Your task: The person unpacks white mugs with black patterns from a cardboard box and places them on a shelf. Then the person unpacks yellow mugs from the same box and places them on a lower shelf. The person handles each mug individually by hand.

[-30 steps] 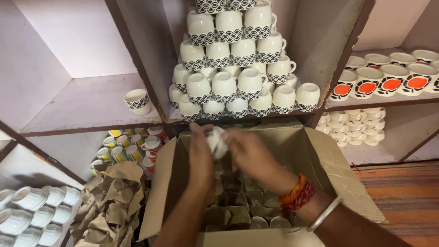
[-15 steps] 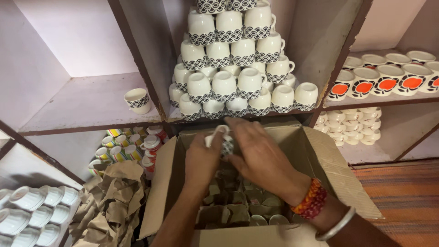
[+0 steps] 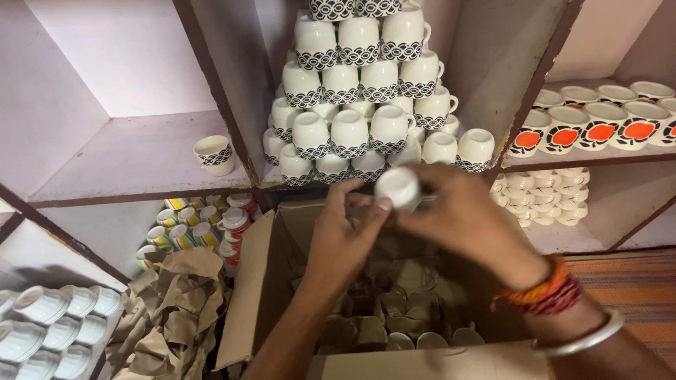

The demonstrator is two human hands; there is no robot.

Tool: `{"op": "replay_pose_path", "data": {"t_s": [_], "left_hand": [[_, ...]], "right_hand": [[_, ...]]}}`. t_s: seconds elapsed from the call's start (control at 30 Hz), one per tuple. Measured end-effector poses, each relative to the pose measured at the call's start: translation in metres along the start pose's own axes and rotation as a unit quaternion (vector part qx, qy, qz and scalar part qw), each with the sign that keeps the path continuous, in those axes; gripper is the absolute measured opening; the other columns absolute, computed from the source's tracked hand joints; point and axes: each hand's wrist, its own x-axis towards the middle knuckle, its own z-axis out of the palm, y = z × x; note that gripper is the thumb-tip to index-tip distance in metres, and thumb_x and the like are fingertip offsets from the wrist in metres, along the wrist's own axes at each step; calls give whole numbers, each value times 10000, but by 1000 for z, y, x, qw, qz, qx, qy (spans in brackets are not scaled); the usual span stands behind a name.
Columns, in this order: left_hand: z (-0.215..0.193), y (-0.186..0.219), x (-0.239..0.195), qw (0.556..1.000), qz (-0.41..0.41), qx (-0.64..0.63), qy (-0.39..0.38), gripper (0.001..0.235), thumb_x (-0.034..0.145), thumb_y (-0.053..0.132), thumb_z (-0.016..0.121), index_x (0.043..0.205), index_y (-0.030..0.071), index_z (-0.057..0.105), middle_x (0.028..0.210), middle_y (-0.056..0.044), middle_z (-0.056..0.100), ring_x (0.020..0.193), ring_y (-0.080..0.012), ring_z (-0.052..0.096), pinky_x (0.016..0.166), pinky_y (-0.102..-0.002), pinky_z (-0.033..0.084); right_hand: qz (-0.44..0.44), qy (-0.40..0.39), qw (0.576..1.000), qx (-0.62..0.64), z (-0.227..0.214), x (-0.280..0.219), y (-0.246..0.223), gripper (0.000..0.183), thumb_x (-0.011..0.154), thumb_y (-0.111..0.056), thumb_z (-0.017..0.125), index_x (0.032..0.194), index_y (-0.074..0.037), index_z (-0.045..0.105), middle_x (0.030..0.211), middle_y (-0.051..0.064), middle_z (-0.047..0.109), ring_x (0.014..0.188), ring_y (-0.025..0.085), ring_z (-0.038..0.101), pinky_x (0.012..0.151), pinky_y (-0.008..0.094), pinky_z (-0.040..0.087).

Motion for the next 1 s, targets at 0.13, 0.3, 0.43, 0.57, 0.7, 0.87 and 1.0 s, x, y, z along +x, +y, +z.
{"op": "replay_pose_path", "data": {"t_s": [0.13,0.3,0.43,0.57,0.7,0.87,1.0], "left_hand": [[-3,-27,-1,998,-47,30,30,502,856,407,754,1205,58,663,927,-71,769,711,-146,684,660,-318,556],[-1,-60,-1,976,-108,181,47,353,851,391,730,1042,95,761,891,-134,761,753,-291,721,723,-412,555],[-2,-73,-1,972,-90,211,57,304,864,369,709,982,93,757,911,-138,758,815,-324,732,740,-445,555],[0,-72,-2,978,-62,193,53,265,864,351,718,905,92,758,900,-135,751,807,-322,733,728,-446,555],[-1,-66,-2,977,-61,197,51,255,868,344,723,892,91,747,904,-132,750,784,-326,729,714,-455,549],[-2,-60,-1,977,-60,195,55,258,868,347,715,897,94,752,896,-135,750,777,-341,727,706,-460,551],[-1,-59,1,961,-144,237,4,294,882,391,683,931,114,766,849,-162,760,834,-374,729,768,-472,555]], "right_hand": [[51,55,996,-40,-26,31,35,749,696,-381,897,1306,-20,654,1091,202,746,863,272,754,784,384,588],[54,51,993,-95,-35,67,61,744,727,-438,877,1294,3,682,980,213,765,822,295,765,777,397,597],[32,37,993,-110,-28,81,69,694,724,-460,875,1209,14,727,958,219,765,827,313,766,802,405,592],[-1,48,992,-121,-22,86,75,653,736,-473,864,1168,5,761,970,214,760,835,329,753,805,419,584],[12,67,989,-129,-18,86,68,691,715,-482,886,1172,13,731,921,196,759,796,323,750,767,424,583],[32,125,976,-177,-20,66,50,635,811,-537,883,1030,33,710,878,183,750,734,298,734,704,412,582],[95,-49,984,-143,13,30,58,298,894,-415,753,961,-128,799,755,132,761,658,264,736,656,407,575]]}}
